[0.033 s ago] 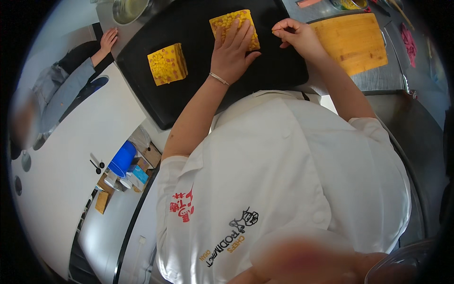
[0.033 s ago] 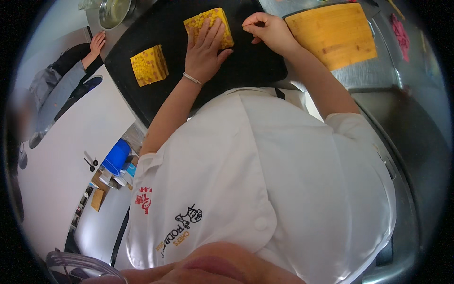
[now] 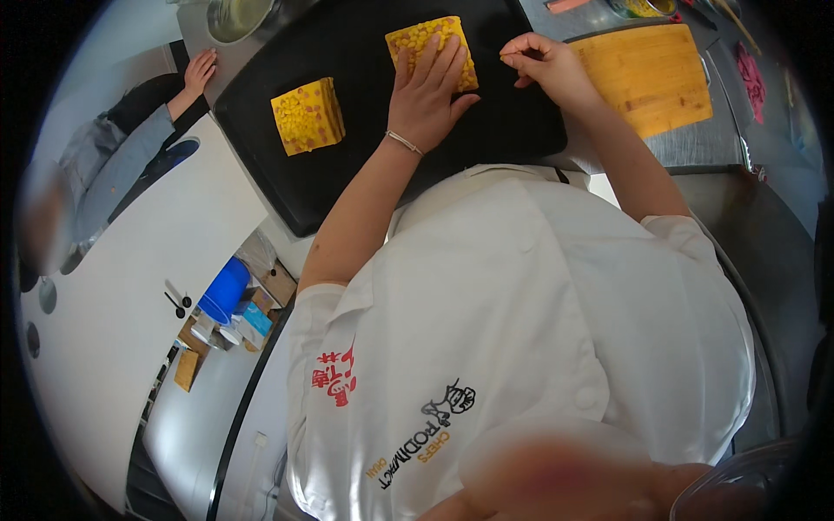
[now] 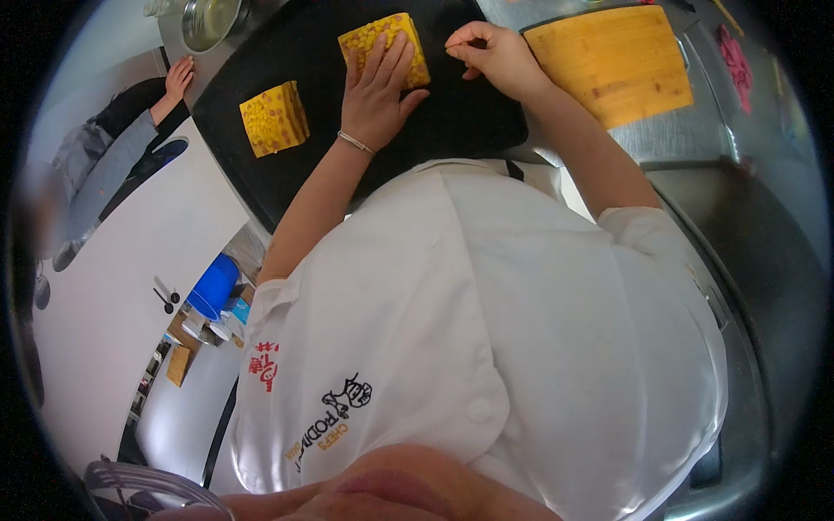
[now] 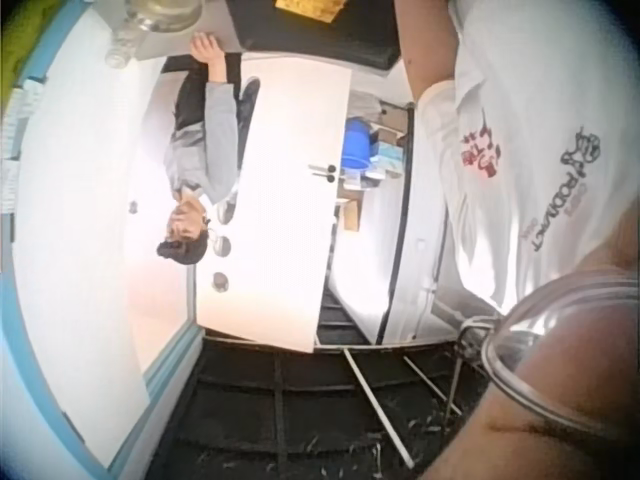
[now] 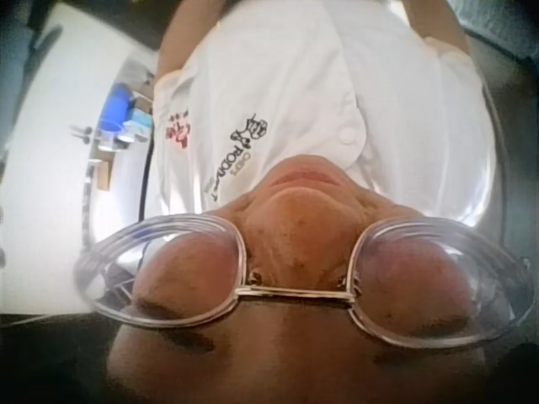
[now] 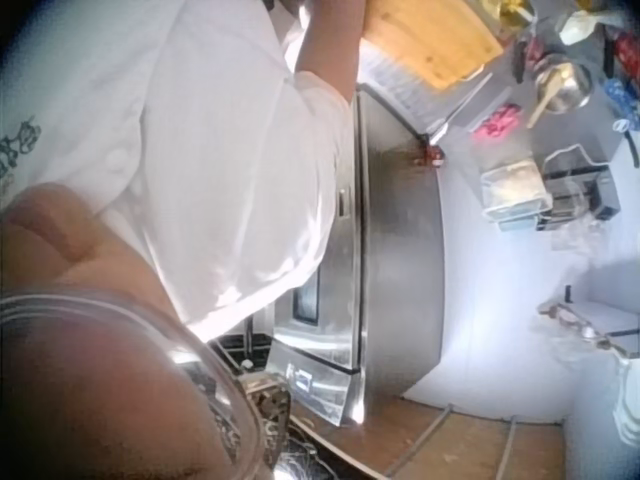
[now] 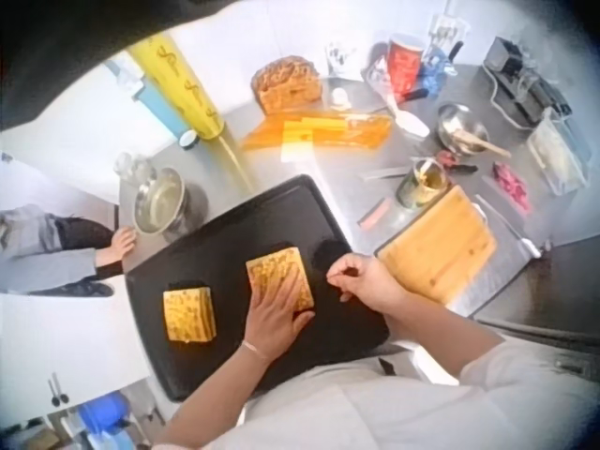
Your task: The person places corn kernels onto two square food items on a black tray, then uses a piping bag to apply white icing in a zigzag pattern over the corn. The person handles the tray and ingredients by hand throughout the process.
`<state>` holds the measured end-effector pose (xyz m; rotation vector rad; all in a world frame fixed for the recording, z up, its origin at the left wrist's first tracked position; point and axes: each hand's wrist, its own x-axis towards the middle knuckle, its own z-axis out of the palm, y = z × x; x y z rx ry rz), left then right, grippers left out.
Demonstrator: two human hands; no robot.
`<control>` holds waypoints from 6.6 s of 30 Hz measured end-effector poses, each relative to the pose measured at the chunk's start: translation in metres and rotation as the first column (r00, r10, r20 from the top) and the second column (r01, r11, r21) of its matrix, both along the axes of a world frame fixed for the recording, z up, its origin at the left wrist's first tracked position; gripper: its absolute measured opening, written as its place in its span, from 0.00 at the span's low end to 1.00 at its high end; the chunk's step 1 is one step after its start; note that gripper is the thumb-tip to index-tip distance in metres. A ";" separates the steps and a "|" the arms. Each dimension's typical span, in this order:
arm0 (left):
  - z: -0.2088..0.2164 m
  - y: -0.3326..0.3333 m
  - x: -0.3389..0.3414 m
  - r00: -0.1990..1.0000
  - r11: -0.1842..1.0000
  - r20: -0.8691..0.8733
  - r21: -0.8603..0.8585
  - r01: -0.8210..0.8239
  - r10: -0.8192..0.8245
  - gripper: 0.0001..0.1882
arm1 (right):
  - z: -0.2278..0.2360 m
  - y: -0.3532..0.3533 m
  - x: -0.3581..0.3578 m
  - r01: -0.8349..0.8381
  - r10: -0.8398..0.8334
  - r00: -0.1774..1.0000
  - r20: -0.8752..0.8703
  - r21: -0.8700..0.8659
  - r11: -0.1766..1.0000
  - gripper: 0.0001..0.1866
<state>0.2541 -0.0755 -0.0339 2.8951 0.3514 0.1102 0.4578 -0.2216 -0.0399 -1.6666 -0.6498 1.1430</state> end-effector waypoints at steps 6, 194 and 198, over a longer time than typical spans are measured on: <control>0.007 -0.013 -0.002 0.997 0.994 -0.003 0.081 0.080 -0.080 0.43 | 0.001 -0.001 -0.001 0.017 -0.017 1.000 0.018 0.002 1.000 0.08; 0.012 0.225 -0.181 0.836 0.813 0.400 -0.574 -0.091 0.376 0.05 | 0.024 0.226 -0.223 0.150 -0.228 0.937 0.267 0.281 0.948 0.14; 0.033 0.215 -0.189 0.870 0.948 0.453 -0.316 -0.047 0.194 0.08 | 0.037 0.212 -0.230 -0.135 -0.118 0.662 0.740 0.273 0.953 0.14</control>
